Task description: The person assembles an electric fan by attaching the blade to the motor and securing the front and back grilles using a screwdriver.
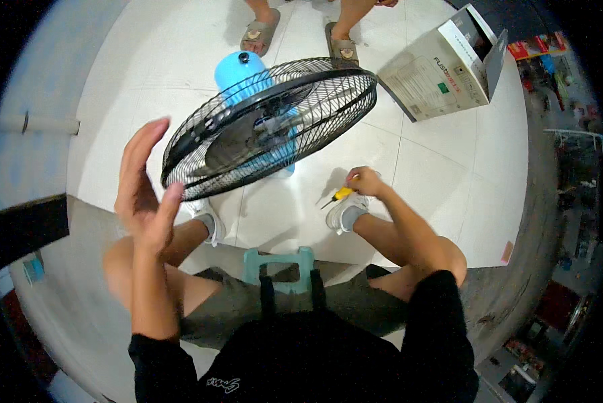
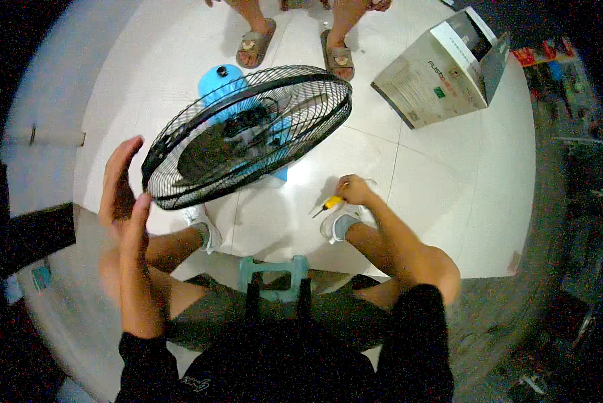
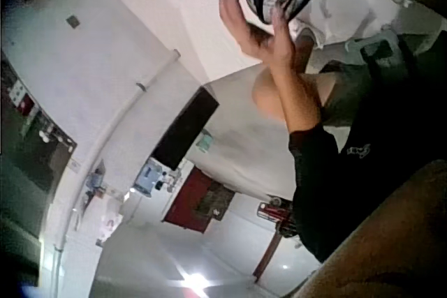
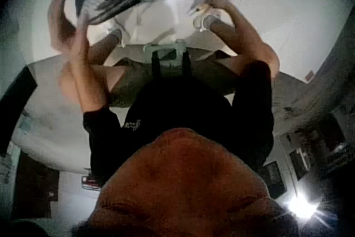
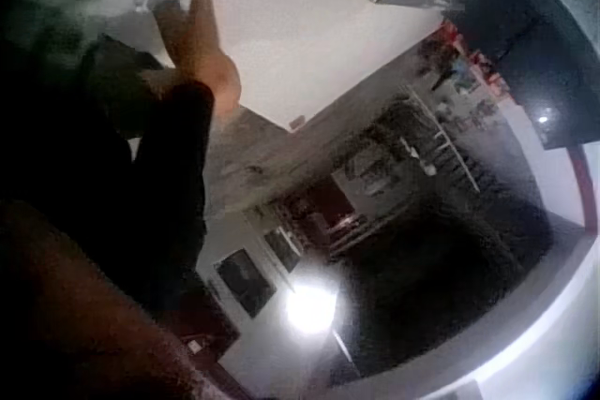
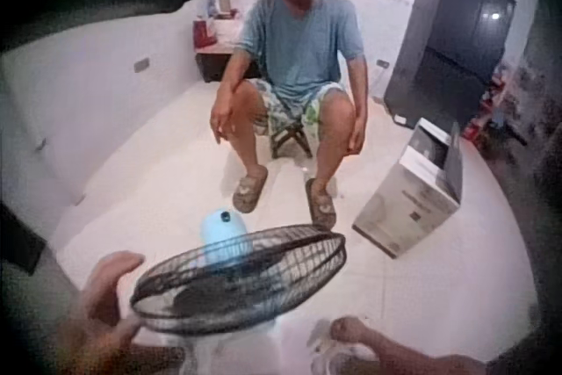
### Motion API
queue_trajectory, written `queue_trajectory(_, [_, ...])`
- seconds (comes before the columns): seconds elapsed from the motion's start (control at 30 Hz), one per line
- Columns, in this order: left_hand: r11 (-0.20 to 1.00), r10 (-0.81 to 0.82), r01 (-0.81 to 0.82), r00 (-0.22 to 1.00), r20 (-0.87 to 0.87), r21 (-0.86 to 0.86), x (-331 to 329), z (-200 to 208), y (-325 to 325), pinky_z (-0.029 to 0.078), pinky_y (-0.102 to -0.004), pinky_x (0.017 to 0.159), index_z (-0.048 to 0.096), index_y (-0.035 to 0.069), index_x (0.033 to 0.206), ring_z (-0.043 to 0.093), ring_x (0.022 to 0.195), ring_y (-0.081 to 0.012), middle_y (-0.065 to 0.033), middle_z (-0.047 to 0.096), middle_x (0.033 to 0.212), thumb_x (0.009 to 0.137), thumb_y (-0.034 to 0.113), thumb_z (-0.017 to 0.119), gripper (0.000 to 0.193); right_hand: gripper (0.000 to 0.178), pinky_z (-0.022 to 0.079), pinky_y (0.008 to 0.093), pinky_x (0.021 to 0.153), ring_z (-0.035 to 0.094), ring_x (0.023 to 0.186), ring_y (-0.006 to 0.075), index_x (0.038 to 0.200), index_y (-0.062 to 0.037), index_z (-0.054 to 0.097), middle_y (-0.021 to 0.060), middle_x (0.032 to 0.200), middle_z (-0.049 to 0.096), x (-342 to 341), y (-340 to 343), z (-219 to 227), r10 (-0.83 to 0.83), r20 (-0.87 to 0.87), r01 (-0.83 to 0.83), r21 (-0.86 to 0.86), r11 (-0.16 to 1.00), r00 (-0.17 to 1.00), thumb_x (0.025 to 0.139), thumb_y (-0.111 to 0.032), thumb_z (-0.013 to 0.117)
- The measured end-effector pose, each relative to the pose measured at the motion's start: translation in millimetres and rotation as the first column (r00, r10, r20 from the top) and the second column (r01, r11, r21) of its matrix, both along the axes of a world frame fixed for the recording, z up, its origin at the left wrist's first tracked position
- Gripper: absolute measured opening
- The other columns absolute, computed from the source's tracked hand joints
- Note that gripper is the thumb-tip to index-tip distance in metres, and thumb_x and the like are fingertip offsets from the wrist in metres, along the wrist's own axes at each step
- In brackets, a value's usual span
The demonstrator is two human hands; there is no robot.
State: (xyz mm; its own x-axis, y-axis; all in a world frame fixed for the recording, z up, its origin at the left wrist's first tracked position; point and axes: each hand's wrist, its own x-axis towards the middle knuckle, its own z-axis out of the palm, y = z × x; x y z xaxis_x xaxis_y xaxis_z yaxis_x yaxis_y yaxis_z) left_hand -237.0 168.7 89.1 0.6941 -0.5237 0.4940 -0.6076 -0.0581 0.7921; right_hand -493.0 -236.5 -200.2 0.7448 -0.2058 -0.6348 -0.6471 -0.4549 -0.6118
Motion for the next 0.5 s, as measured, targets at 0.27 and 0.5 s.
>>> queue_trajectory(0.27, [0.966,0.240,-0.257,0.885,-0.399,0.009,23,-50,39,0.040,-0.0459,0.113,0.055,-0.012,0.133,0.058,0.126,-0.0350,-0.0258,0.060,0.133,0.093,0.011,0.048,0.047,0.015,0.051,0.0277,0.050,0.061,0.053,0.0133,0.094,0.0024,0.069,0.0093,0.071,0.066,-1,91,-148,-0.497,-0.089,0.486,0.417,0.769,0.863,0.086,-0.010,0.072])
queue_trajectory(0.5, [0.677,0.401,-0.142,0.894,-0.200,0.722,14,-148,123,0.042,-0.0407,0.108,0.061,-0.006,0.130,0.060,0.120,-0.0288,-0.0211,0.062,0.131,0.097,0.016,0.058,0.039,0.031,0.055,0.0340,0.068,0.068,0.073,0.0198,0.106,-0.0023,0.071,0.0124,0.086,0.071,20,52,-132,-0.034,0.080,0.064,-0.420,0.905,0.996,0.083,-0.023,0.075])
